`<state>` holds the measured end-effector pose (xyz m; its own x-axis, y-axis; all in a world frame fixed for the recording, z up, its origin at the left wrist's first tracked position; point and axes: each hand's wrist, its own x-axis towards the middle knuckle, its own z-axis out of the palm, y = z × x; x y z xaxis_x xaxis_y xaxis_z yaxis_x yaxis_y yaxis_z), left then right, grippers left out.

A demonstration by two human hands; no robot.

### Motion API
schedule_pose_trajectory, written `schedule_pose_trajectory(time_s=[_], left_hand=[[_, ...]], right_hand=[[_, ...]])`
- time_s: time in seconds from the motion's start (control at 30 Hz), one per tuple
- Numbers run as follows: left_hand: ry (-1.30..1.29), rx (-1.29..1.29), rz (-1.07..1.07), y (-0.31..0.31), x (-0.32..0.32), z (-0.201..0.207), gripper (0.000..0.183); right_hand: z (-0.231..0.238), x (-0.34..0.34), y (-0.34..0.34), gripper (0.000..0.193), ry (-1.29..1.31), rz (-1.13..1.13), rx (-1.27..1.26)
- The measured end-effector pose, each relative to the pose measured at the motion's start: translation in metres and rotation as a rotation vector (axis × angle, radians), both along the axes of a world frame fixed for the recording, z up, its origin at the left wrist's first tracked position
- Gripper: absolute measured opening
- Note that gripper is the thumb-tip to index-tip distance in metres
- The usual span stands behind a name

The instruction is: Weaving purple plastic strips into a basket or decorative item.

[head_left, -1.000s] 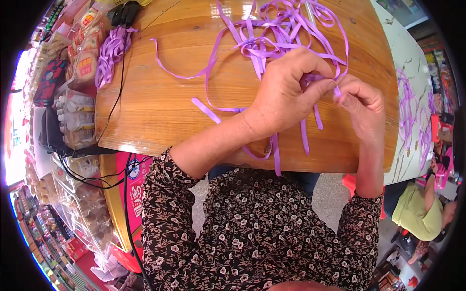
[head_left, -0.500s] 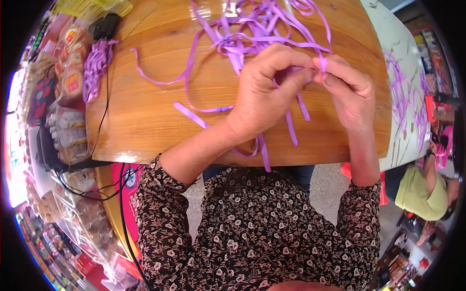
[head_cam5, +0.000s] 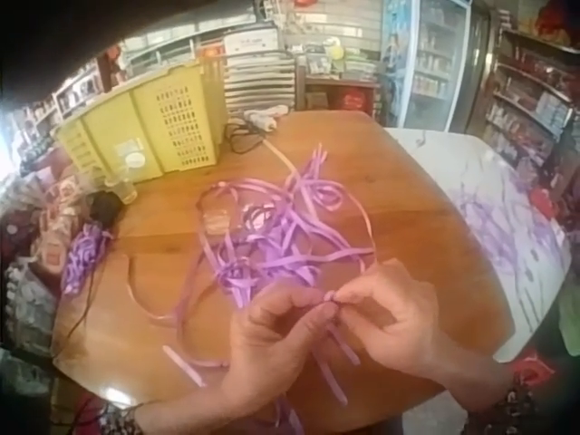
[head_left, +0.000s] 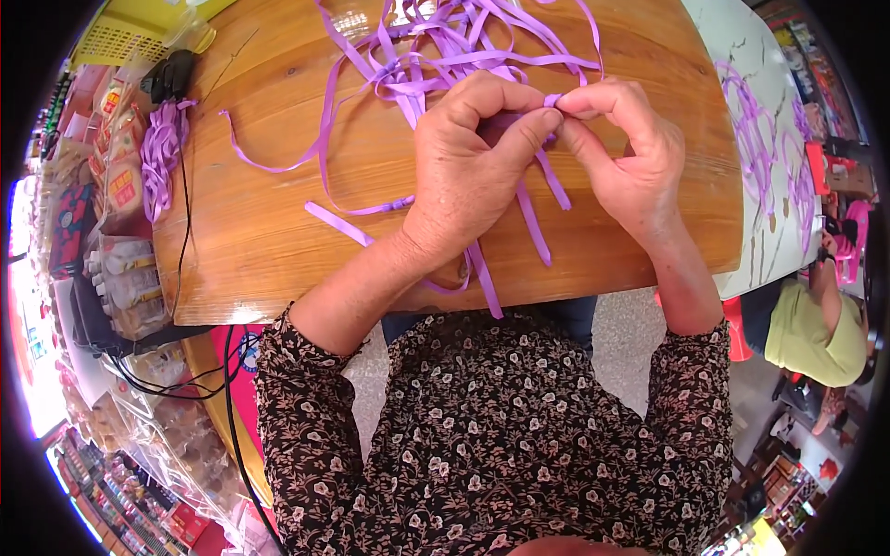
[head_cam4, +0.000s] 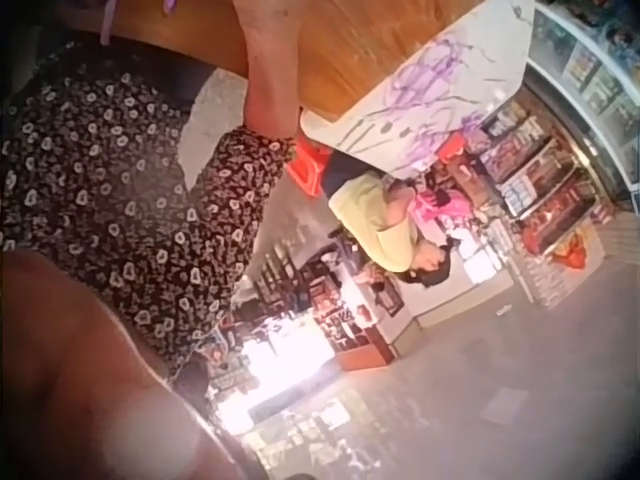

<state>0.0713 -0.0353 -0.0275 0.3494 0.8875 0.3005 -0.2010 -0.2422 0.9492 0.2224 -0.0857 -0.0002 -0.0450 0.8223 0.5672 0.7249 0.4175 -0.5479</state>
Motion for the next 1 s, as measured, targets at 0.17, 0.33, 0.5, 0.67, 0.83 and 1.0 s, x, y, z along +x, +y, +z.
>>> schedule_pose_trajectory(time_s=[0.17, 0.33, 0.5, 0.67, 0.83, 1.0], left_hand=[[-0.082, -0.258, -0.096, -0.004, -0.007, 0.012, 0.006], [-0.188, -0.371, -0.186, -0.004, -0.009, 0.021, 0.008], [-0.107, -0.433, -0.190, -0.005, -0.012, 0.027, 0.009], [0.007, -0.410, -0.153, -0.001, -0.012, 0.023, 0.009], [0.104, -0.415, -0.159, 0.003, -0.013, 0.020, 0.010], [0.014, -0.609, -0.313, 0.011, -0.016, 0.018, 0.013]], right_hand=[[0.003, -0.001, 0.002, 0.027, 0.251, 0.099, -0.198], [0.002, 0.006, 0.003, 0.022, 0.692, 0.326, -0.411], [0.003, 0.004, 0.002, 0.017, 0.487, 0.276, -0.293], [0.004, 0.003, 0.005, 0.021, -0.292, 0.096, 0.173], [-0.002, 0.011, 0.011, 0.032, -0.472, 0.110, 0.395], [-0.001, 0.020, 0.016, 0.033, -0.410, 0.164, 0.410]])
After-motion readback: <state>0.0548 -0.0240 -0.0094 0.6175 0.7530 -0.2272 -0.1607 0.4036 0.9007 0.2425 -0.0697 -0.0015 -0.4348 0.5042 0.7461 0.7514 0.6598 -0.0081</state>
